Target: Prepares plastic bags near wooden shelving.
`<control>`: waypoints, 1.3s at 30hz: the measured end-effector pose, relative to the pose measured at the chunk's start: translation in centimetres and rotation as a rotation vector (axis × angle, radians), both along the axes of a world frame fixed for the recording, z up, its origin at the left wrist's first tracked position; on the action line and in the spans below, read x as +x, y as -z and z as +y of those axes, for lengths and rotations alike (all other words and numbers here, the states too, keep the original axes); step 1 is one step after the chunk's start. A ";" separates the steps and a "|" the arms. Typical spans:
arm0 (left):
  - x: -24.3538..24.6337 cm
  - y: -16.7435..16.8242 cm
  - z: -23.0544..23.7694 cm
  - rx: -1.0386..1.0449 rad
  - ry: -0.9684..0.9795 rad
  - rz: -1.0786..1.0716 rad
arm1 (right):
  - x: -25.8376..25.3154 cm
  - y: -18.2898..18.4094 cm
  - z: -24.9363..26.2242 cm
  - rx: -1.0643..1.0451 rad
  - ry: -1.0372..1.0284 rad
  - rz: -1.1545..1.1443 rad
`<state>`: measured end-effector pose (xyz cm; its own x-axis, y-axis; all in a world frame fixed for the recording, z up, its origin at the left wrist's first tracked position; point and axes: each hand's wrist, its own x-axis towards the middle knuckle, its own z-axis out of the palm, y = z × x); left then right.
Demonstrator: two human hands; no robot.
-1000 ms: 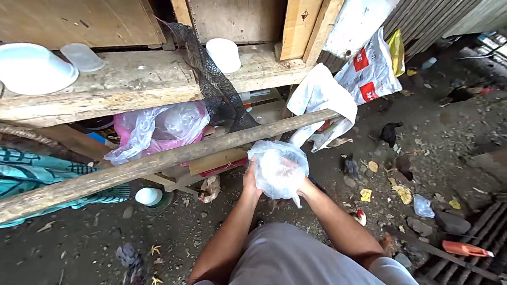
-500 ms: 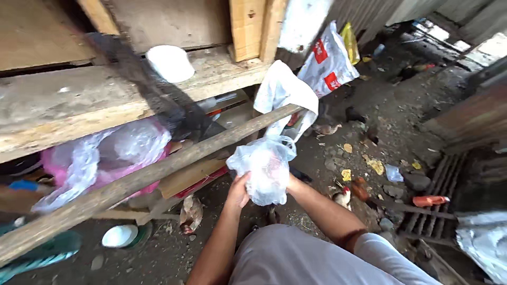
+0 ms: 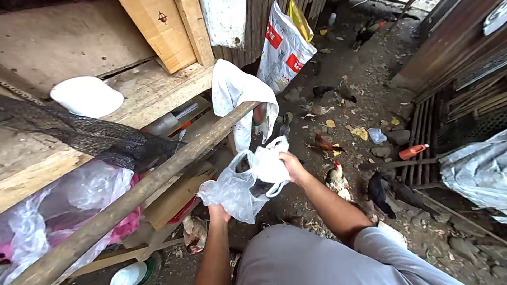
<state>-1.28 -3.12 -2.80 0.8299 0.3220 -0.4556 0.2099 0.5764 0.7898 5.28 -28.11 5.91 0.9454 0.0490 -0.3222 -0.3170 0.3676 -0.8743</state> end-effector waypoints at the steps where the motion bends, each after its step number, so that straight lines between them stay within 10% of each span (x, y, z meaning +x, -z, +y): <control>1: 0.2 0.8 0.2 0.066 0.016 0.018 | 0.1 -0.2 -0.8 0.021 0.018 -0.027; 6: 3.0 4.5 0.9 0.285 0.157 -0.104 | 0.4 -1.3 -2.7 0.018 0.040 -0.294; 14: 3.1 -3.5 -4.2 0.238 0.594 -0.224 | 0.4 0.7 2.1 -1.003 -0.259 -0.840; 18: 2.6 -5.4 -4.8 0.081 0.507 -0.209 | -0.6 1.7 4.0 -0.794 -0.507 -0.851; 26: 3.1 -2.8 -3.3 0.046 0.280 -0.393 | -1.1 0.9 3.6 -0.207 -0.345 -0.661; 39: 1.5 -3.8 -3.4 0.143 0.298 -0.360 | -1.1 1.5 4.8 -0.352 -0.246 -0.452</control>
